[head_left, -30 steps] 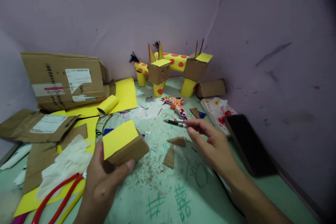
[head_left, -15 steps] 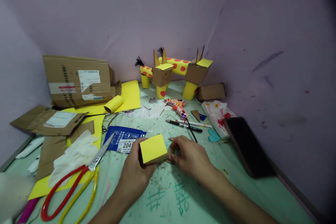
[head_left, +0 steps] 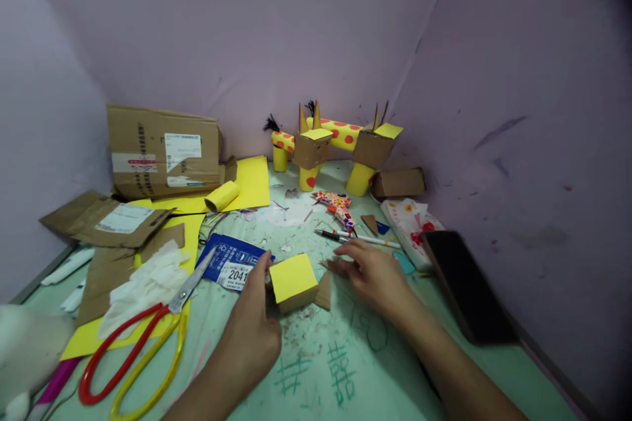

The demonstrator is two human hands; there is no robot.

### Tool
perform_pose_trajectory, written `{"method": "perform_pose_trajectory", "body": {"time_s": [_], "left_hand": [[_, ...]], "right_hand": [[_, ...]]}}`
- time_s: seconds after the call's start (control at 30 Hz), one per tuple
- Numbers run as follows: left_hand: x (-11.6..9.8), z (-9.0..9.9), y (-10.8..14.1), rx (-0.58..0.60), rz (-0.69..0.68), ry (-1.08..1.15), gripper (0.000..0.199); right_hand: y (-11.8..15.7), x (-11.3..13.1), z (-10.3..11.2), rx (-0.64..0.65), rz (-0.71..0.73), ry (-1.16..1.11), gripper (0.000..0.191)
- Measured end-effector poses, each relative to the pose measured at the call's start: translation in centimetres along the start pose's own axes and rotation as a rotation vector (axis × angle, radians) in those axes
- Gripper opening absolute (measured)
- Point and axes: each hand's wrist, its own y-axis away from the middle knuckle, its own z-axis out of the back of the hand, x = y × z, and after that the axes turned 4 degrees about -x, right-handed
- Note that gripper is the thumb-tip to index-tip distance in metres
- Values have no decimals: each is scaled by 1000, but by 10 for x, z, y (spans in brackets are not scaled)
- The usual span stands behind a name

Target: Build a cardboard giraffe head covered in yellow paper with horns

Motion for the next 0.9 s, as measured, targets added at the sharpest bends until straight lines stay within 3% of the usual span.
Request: {"method": "perform_pose_trajectory", "body": {"time_s": [0.1,0.27,0.33,0.47,0.57,0.73,0.83,0.9], "left_hand": [[-5,12,1,-159,-91,-75,78],[-20,24,13,-484,-487,-148,35],[-25,22,22,-543,-655,-142,24],[-25,15,32,-565,-905,-182,27],[-21,17,28,-564,-896,-232,30],[-19,27,24,-658,-864,-312,24],[-6,21,45,-664,-807,-306,25],[14,16,71,-558,-825,-304,29]], "right_hand": [[2,7,-8,91,107,89,27],[2,8,-2,128,7,107,20],[2,8,6,99,-49,57,20],[4,15,13,70,-192,9,26],[7,23,5,82,-242,23,28],[13,29,-10,118,-242,33,33],[14,28,-11,134,-236,9,25],[13,25,-11,142,-240,-22,22]]}}
